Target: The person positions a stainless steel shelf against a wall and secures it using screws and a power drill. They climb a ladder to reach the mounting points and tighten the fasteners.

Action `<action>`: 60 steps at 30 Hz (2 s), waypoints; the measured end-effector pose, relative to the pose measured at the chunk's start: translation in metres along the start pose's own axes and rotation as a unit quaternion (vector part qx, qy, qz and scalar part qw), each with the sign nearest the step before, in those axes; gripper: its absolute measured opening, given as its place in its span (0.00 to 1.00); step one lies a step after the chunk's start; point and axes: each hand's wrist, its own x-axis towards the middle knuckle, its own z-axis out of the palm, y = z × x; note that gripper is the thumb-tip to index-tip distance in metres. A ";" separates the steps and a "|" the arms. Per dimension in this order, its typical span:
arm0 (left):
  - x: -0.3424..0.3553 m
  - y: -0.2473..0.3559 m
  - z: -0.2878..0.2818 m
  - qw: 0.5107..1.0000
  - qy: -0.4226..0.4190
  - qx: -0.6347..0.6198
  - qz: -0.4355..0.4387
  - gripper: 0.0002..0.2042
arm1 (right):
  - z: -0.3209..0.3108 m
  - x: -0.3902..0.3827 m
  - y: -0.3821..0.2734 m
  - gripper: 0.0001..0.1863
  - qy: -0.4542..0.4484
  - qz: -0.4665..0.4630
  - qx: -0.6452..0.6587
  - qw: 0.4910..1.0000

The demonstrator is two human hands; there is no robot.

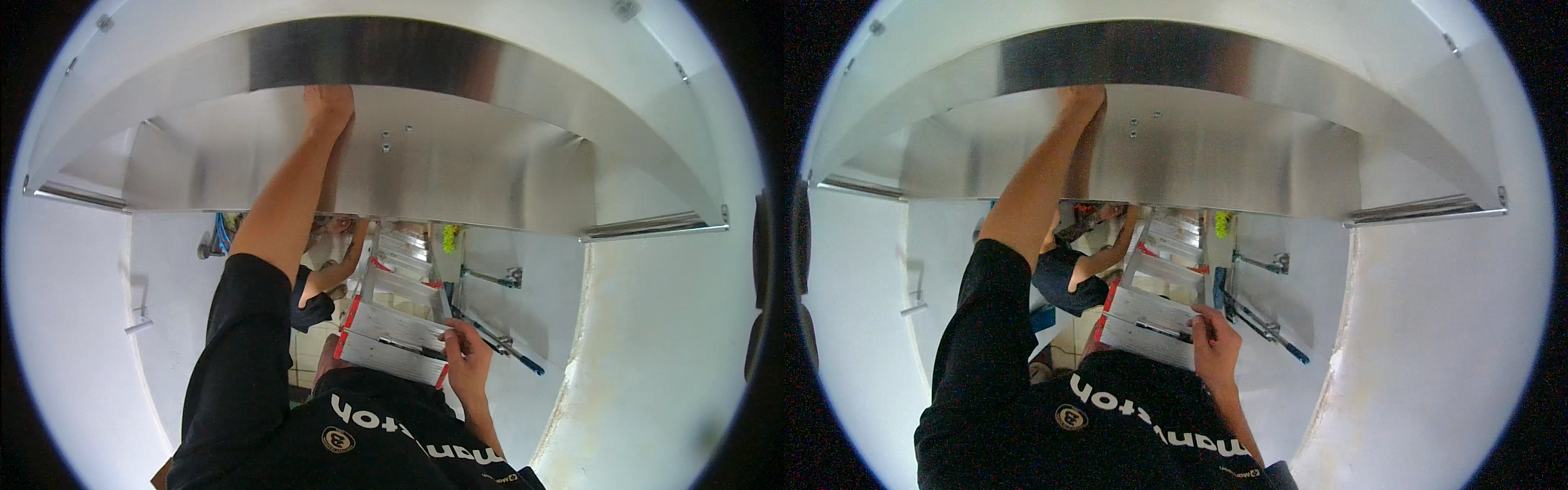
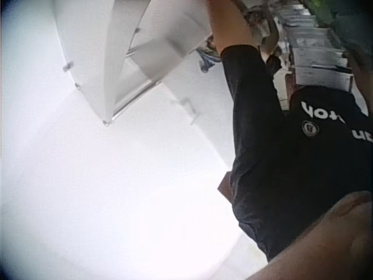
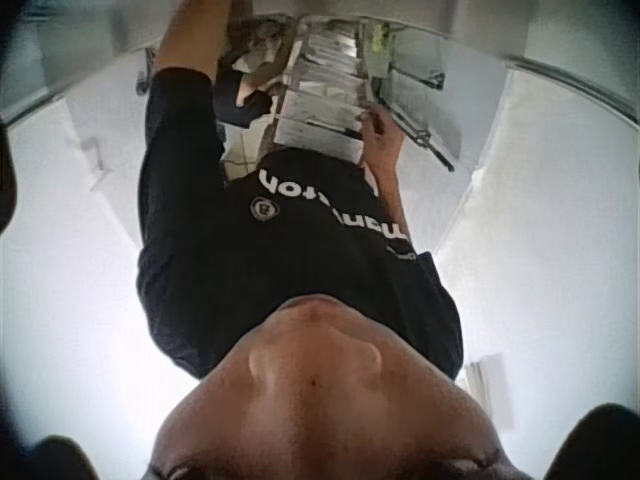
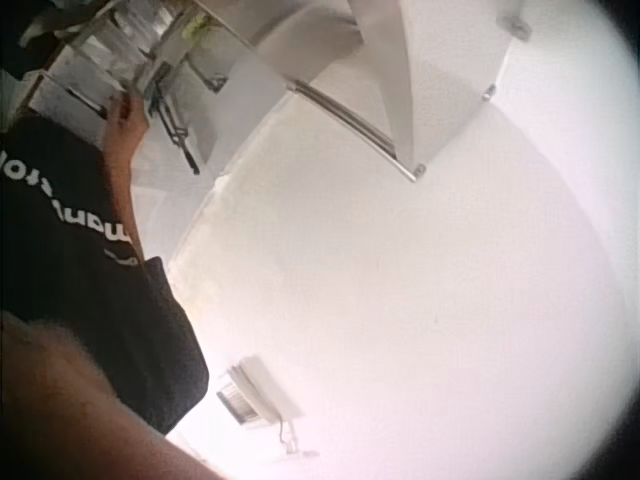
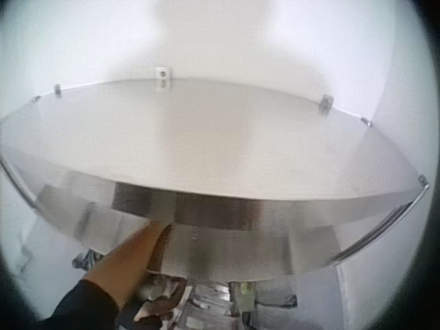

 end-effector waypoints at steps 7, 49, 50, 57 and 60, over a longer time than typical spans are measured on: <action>0.012 0.026 -0.042 0.981 -0.172 0.084 -0.026 0.13 | -0.005 -0.023 -0.031 0.14 -0.002 -0.098 -0.105 0.990; -0.047 0.053 -0.155 0.973 -0.125 -0.190 -0.039 0.13 | -0.012 -0.033 0.030 0.12 0.083 -0.066 -0.067 0.992; -0.071 0.058 -0.179 0.967 -0.083 -0.239 0.000 0.11 | -0.012 -0.032 0.031 0.12 0.087 -0.080 -0.067 0.991; -0.281 0.014 -0.333 0.905 -0.276 -0.309 -0.101 0.07 | -0.009 -0.034 0.041 0.12 0.040 -0.074 -0.083 0.993; -0.336 0.025 -0.364 0.874 -0.308 -0.316 -0.204 0.03 | -0.008 -0.042 0.033 0.11 0.020 -0.097 -0.121 0.988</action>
